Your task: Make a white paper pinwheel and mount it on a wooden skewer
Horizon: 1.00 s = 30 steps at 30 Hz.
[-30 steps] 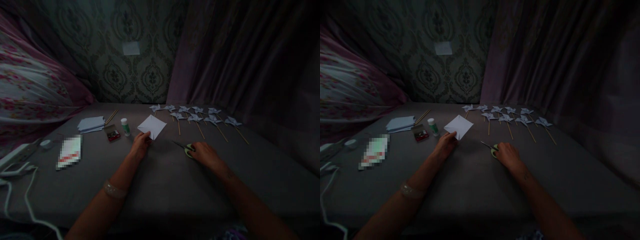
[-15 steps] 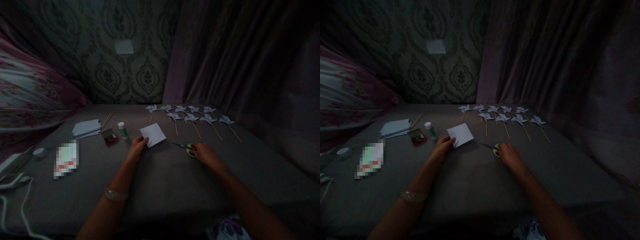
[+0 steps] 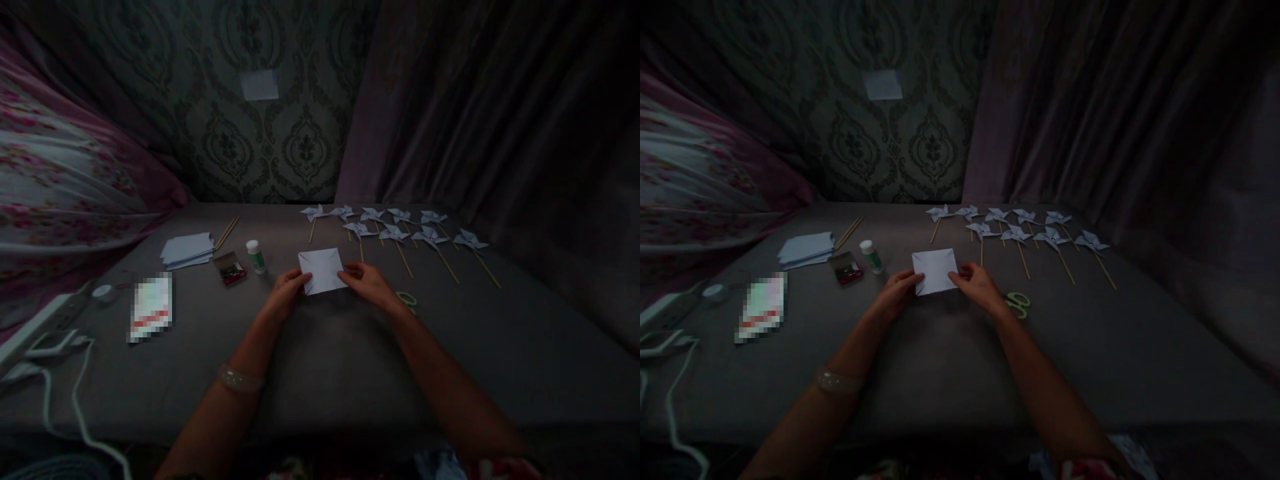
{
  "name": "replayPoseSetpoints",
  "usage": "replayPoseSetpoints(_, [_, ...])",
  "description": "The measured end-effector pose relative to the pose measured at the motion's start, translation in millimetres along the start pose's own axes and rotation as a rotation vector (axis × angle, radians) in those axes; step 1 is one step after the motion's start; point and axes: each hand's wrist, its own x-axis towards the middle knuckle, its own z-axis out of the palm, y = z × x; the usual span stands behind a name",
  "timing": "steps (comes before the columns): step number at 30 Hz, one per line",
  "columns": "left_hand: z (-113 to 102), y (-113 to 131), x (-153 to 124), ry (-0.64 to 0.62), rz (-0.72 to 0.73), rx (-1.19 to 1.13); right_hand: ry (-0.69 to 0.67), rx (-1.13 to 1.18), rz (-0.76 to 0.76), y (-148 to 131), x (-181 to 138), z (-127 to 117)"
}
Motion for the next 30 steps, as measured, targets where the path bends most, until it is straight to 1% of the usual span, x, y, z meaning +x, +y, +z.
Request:
replayPoseSetpoints(2, [-0.3, -0.1, -1.2, -0.004, -0.003, 0.029, -0.021, 0.083, 0.038, -0.8, 6.0, 15.7])
replayPoseSetpoints(3, [-0.6, -0.3, -1.6, 0.006, 0.01, 0.054, -0.004, 0.083, 0.036, 0.1, 7.9, 21.3])
replayPoseSetpoints(8, [-0.7, -3.4, -0.7, 0.103, 0.16, 0.161, 0.165, -0.084, -0.045, 5.4, 7.2, 35.1])
replayPoseSetpoints(11, [-2.8, -7.9, 3.4, 0.171, 0.219, 0.254, 0.192, -0.155, -0.018, 7.6, 1.7, 40.3])
replayPoseSetpoints(14, [-7.0, -13.3, 7.9, 0.251, 0.316, 0.467, 0.207, -0.246, -0.018, 10.9, -4.2, 44.2])
replayPoseSetpoints(17, [-9.8, -16.8, 7.7, 0.281, 0.389, 0.697, 0.202, -0.348, -0.059, 16.2, -8.0, 46.2])
replayPoseSetpoints(21, [-9.6, -18.0, 1.5, 0.295, 0.43, 0.94, 0.15, -0.476, -0.163, 26.5, -6.7, 48.2])
replayPoseSetpoints(26, [-12.0, -18.6, -1.9, 0.298, 0.451, 1.157, 0.127, -0.609, -0.289, 36.1, -2.1, 49.8])
replayPoseSetpoints(30, [-14.5, -20.4, -1.6, 0.268, 0.456, 1.295, 0.136, -0.688, -0.295, 36.2, -3.0, 49.4])
